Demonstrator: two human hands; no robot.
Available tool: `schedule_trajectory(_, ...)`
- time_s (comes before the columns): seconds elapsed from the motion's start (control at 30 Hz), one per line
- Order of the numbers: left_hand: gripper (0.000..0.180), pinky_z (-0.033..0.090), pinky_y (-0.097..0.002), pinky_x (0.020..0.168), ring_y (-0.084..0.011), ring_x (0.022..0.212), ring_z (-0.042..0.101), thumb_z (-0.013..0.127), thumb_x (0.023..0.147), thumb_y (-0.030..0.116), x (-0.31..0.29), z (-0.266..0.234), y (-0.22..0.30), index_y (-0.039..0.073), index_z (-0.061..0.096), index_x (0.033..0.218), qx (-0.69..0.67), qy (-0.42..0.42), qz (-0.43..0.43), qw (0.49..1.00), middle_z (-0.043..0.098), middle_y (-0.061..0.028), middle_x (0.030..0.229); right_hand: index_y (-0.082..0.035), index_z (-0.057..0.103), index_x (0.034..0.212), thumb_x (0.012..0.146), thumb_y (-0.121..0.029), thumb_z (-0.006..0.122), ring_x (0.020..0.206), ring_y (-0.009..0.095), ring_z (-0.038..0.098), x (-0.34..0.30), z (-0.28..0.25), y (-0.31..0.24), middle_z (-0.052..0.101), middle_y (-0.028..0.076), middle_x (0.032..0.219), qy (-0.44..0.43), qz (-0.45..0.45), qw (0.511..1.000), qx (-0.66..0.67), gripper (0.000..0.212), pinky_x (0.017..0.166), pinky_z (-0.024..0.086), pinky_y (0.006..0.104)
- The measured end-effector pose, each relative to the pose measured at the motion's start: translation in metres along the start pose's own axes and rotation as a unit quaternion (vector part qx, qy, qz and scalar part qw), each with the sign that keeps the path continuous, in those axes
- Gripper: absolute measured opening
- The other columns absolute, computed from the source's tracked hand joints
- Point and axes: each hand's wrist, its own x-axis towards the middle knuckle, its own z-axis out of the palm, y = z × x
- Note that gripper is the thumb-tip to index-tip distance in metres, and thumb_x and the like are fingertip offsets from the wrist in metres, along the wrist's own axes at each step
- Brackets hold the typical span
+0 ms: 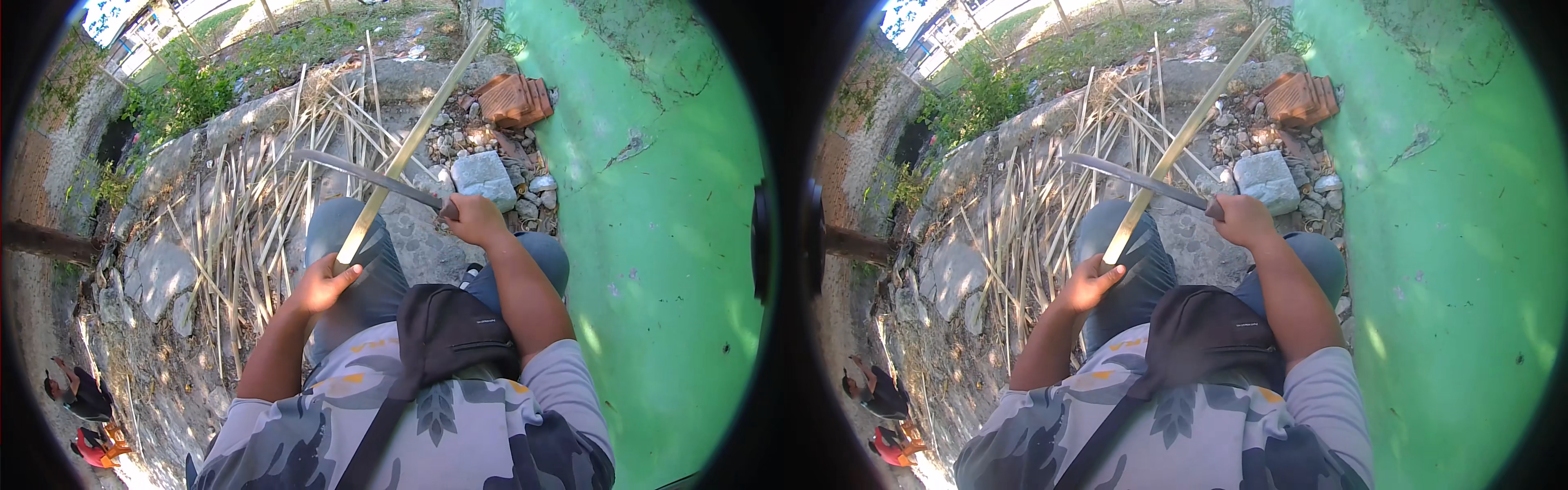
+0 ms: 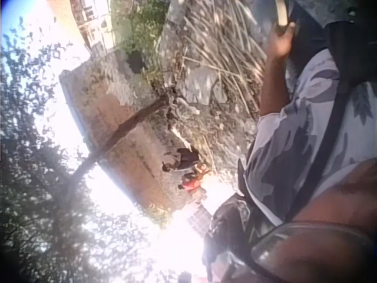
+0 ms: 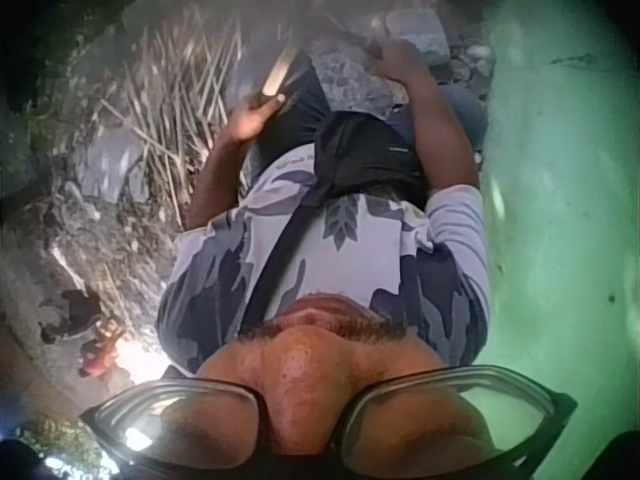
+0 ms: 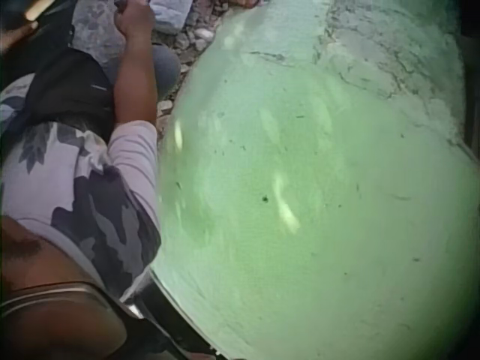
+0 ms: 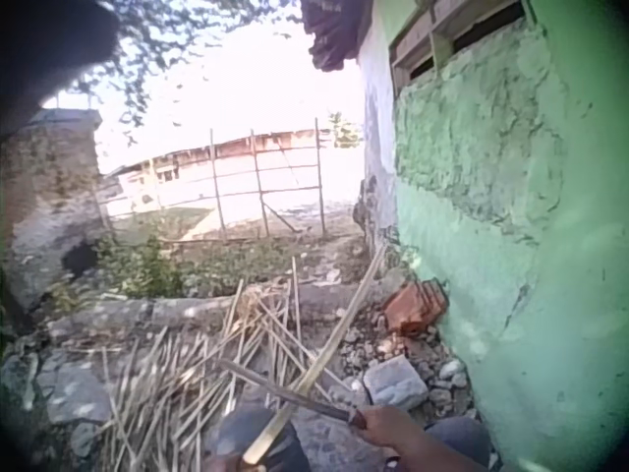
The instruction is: The person scrapes and shaves bamboo strips along their length using a knife.
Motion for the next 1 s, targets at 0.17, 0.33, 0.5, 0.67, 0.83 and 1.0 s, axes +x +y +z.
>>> schedule_trajectory(0.17, 0.06, 0.049, -0.034, 0.082, -0.0149, 0.09, 0.06, 0.073, 0.093, 0.047, 0.0, 0.002, 0.002, -0.005, 0.063, 0.12, -0.002, 0.002, -0.01, 1.0, 0.068, -0.0081, 0.097, -0.011, 0.063, 0.09, 0.078, -0.025, 0.072, 0.083, 0.039, 0.07, -0.001, 0.003, -0.005, 0.071, 0.015, 0.084, 0.027, -0.046, 0.998, 0.025, 0.021, 0.072, 0.054, 0.0509)
schedule_trajectory(0.33, 0.055, 0.05, -0.0348, 0.079, -0.0159, 0.087, 0.061, 0.073, 0.092, 0.045, -0.002, -0.001, 0.024, -0.004, 0.065, 0.117, 0.029, -0.029, -0.026, 0.999, 0.069, -0.0098, 0.093, -0.012, 0.066, 0.091, 0.079, -0.025, 0.071, 0.083, 0.038, 0.07, 0.002, 0.011, -0.011, 0.072, 0.014, 0.084, -0.059, -0.067, 0.996, -0.029, 0.018, 0.072, 0.054, 0.0504)
schedule_trajectory(0.5, 0.051, 0.045, -0.0318, 0.067, -0.0112, 0.077, 0.054, 0.073, 0.093, 0.041, 0.001, 0.001, 0.025, -0.005, 0.064, 0.113, 0.075, -0.032, 0.014, 0.997, 0.062, -0.0029, 0.082, -0.012, 0.066, 0.089, 0.081, -0.028, 0.072, 0.081, 0.039, 0.07, 0.012, 0.014, 0.005, 0.071, 0.015, 0.081, -0.048, -0.004, 0.998, 0.048, 0.018, 0.071, 0.054, 0.0513)
schedule_trajectory(0.67, 0.05, 0.044, -0.0301, 0.065, -0.0104, 0.074, 0.053, 0.075, 0.092, 0.04, -0.001, 0.0, 0.028, -0.005, 0.064, 0.111, 0.08, -0.024, -0.017, 0.996, 0.061, -0.0024, 0.08, -0.012, 0.066, 0.087, 0.079, -0.027, 0.075, 0.076, 0.04, 0.068, 0.007, 0.021, -0.015, 0.069, 0.015, 0.077, 0.0, -0.067, 0.997, 0.03, 0.019, 0.067, 0.053, 0.0507)
schedule_trajectory(0.83, 0.045, 0.043, -0.0276, 0.064, -0.009, 0.074, 0.052, 0.074, 0.094, 0.035, -0.001, -0.001, 0.031, -0.005, 0.064, 0.112, 0.104, -0.062, -0.027, 0.992, 0.059, -0.0007, 0.08, -0.012, 0.066, 0.088, 0.08, -0.027, 0.074, 0.077, 0.04, 0.068, 0.014, 0.018, 0.001, 0.069, 0.016, 0.077, -0.002, -0.025, 1.0, 0.002, 0.018, 0.067, 0.053, 0.0512)
schedule_trajectory(1.0, 0.046, 0.046, -0.0317, 0.064, -0.0102, 0.072, 0.052, 0.074, 0.093, 0.039, 0.003, 0.003, 0.008, -0.005, 0.065, 0.105, 0.049, -0.016, -0.008, 0.999, 0.063, -0.0039, 0.077, -0.012, 0.065, 0.087, 0.08, -0.026, 0.074, 0.077, 0.039, 0.068, 0.016, 0.021, -0.006, 0.069, 0.015, 0.077, 0.033, -0.032, 0.999, 0.001, 0.019, 0.067, 0.053, 0.051)
